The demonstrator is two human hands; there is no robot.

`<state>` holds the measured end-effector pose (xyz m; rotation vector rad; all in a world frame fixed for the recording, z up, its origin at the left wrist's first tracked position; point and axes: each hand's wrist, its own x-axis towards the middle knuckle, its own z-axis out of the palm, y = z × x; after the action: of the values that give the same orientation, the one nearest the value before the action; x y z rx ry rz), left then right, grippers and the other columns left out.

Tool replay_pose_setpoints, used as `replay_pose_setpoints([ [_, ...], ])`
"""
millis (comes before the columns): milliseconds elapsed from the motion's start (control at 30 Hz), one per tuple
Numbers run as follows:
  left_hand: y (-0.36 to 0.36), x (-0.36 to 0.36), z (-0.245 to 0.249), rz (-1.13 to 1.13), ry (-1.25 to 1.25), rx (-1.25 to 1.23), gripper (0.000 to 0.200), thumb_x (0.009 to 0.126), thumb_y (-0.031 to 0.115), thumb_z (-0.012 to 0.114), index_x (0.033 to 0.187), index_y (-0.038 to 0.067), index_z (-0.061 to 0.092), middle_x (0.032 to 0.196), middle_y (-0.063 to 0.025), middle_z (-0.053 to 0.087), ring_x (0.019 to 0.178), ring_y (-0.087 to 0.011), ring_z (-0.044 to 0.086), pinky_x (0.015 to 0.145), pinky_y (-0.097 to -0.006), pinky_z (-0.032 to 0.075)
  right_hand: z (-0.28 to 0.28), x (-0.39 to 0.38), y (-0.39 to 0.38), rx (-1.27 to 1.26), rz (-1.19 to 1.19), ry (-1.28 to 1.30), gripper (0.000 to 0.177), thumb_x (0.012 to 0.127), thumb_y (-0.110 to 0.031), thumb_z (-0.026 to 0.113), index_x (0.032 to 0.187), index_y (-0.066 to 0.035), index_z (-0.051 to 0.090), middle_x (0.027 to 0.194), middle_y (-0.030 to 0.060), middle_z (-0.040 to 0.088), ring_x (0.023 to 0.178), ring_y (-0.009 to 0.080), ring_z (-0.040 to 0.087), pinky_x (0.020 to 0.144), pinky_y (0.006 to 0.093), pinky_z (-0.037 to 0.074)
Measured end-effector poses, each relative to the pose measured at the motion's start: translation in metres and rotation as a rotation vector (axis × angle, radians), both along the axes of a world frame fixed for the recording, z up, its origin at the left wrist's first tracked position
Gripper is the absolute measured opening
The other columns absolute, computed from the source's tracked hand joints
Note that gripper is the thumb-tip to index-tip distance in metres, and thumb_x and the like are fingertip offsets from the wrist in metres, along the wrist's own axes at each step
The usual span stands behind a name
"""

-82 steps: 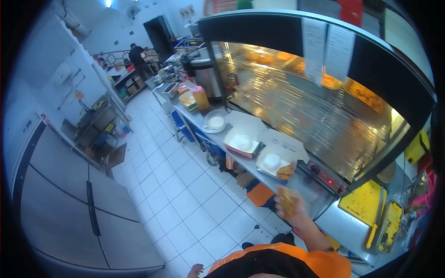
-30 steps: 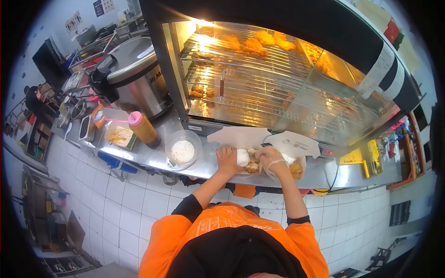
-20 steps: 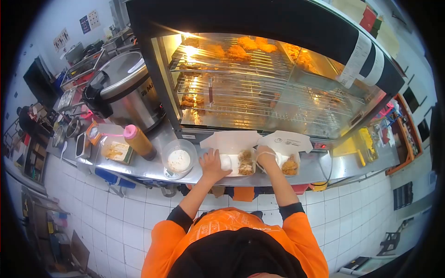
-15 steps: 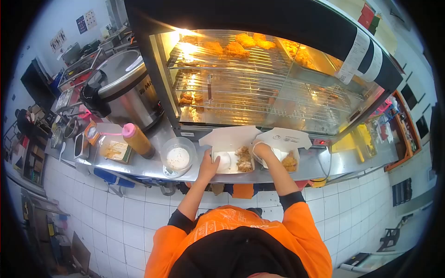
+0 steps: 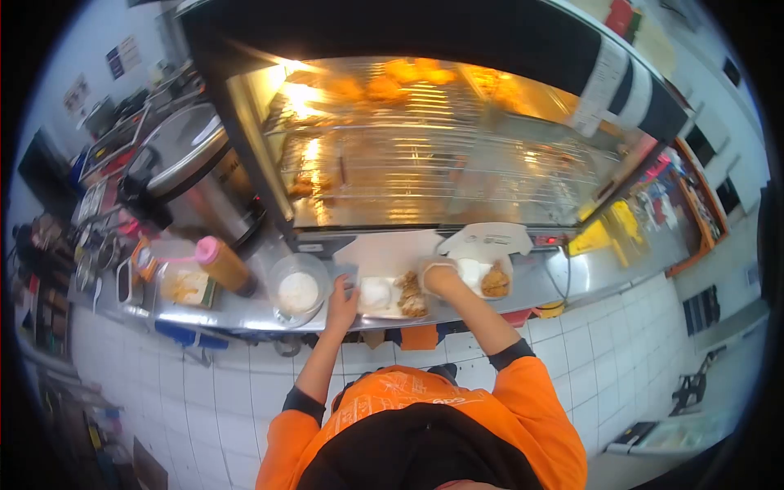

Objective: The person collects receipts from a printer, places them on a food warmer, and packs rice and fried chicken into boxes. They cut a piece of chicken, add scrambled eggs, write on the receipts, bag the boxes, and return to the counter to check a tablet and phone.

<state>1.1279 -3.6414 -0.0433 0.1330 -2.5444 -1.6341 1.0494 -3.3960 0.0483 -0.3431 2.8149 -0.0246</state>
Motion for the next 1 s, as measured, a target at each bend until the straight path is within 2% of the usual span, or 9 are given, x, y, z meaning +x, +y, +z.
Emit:
replay_pose_setpoints([
  [67, 0.015, 0.006, 0.05, 0.073, 0.015, -0.295, 0.039, 0.085, 0.02, 0.061, 0.118, 0.003, 0.048, 0.103, -0.0183, 0.062, 0.084, -0.038, 0.062, 0.07, -0.043, 0.049, -0.001, 0.006, 0.006, -0.044, -0.1, 0.018, 0.021, 0.078, -0.015, 0.056, 0.088, -0.005, 0.071, 0.092, 0.0183, 0.068, 0.088, 0.0314, 0.067, 0.074, 0.0391, 0.053],
  [300, 0.025, -0.057, 0.202, -0.051, 0.812, -0.723, 0.036, 0.08, 0.018, 0.061, 0.115, 0.012, 0.057, 0.125, -0.0103, 0.052, 0.113, -0.032, 0.046, 0.093, -0.0447, 0.037, -0.007, 0.024, 0.002, -0.232, -0.219, -0.003, 0.022, 0.081, -0.016, 0.055, 0.088, -0.002, 0.07, 0.092, 0.0225, 0.067, 0.09, 0.0347, 0.066, 0.077, 0.0407, 0.052],
  [367, 0.018, -0.076, 0.23, -0.053, 1.013, -1.108, 0.038, 0.081, 0.019, 0.059, 0.118, 0.013, 0.056, 0.125, -0.0061, 0.052, 0.114, -0.0268, 0.045, 0.097, -0.0429, 0.031, -0.012, 0.028, -0.004, -0.24, -0.211, 0.037, 0.022, 0.081, -0.016, 0.054, 0.088, -0.001, 0.07, 0.092, 0.0232, 0.066, 0.09, 0.0352, 0.066, 0.077, 0.041, 0.052],
  [467, -0.001, -0.102, 0.232, -0.051, 1.072, -1.194, 0.037, 0.081, 0.021, 0.058, 0.117, 0.014, 0.056, 0.123, -0.0025, 0.052, 0.114, -0.0231, 0.044, 0.1, -0.0401, 0.025, -0.015, 0.028, 0.002, -0.26, -0.124, 0.057, 0.024, 0.081, -0.015, 0.053, 0.089, 0.0, 0.07, 0.09, 0.0247, 0.066, 0.09, 0.0364, 0.065, 0.078, 0.0415, 0.052],
  [667, -0.026, -0.105, 0.238, -0.015, 1.202, -1.324, 0.032, 0.076, 0.024, 0.062, 0.107, 0.015, 0.06, 0.119, 0.0008, 0.055, 0.108, -0.022, 0.044, 0.096, -0.04, 0.026, -0.006, 0.045, -0.002, -0.371, -0.294, 0.103, 0.023, 0.081, -0.014, 0.053, 0.088, 0.0, 0.069, 0.088, 0.0242, 0.066, 0.088, 0.0367, 0.066, 0.077, 0.042, 0.052],
  [733, -0.029, -0.101, 0.237, 0.008, 1.177, -1.303, 0.031, 0.077, 0.023, 0.061, 0.107, 0.015, 0.061, 0.119, 0.0012, 0.055, 0.105, -0.0216, 0.043, 0.095, -0.0393, 0.027, 0.009, 0.044, 0.003, -0.273, -0.14, 0.023, 0.023, 0.082, -0.017, 0.054, 0.087, 0.0, 0.069, 0.088, 0.0245, 0.066, 0.087, 0.0367, 0.066, 0.076, 0.042, 0.053],
  [833, -0.036, -0.092, 0.238, 0.065, 1.111, -1.271, 0.03, 0.077, 0.023, 0.061, 0.106, 0.015, 0.061, 0.119, 0.0009, 0.055, 0.103, -0.0215, 0.043, 0.094, -0.039, 0.027, -0.031, 0.045, -0.003, -0.382, -0.323, 0.087, 0.026, 0.084, -0.021, 0.054, 0.087, 0.0, 0.069, 0.089, 0.0247, 0.066, 0.086, 0.037, 0.066, 0.075, 0.0417, 0.053],
  [933, -0.05, -0.091, 0.229, 0.213, 1.034, -1.259, 0.028, 0.078, 0.023, 0.06, 0.105, 0.014, 0.061, 0.119, 0.0003, 0.055, 0.103, -0.0223, 0.043, 0.094, -0.0394, 0.026, -0.007, 0.052, 0.013, -0.292, -0.133, 0.145, 0.028, 0.085, -0.023, 0.053, 0.087, 0.0, 0.069, 0.089, 0.0248, 0.066, 0.087, 0.0374, 0.065, 0.076, 0.0424, 0.052],
  [1000, -0.055, -0.079, 0.228, 0.241, 1.001, -1.239, 0.032, 0.078, 0.023, 0.061, 0.108, 0.012, 0.059, 0.119, -0.0016, 0.055, 0.103, -0.0248, 0.043, 0.094, -0.0416, 0.027, -0.032, 0.042, 0.01, -0.346, -0.224, 0.115, 0.029, 0.085, -0.023, 0.052, 0.087, 0.0, 0.069, 0.089, 0.0247, 0.066, 0.088, 0.0374, 0.065, 0.077, 0.0429, 0.052],
])
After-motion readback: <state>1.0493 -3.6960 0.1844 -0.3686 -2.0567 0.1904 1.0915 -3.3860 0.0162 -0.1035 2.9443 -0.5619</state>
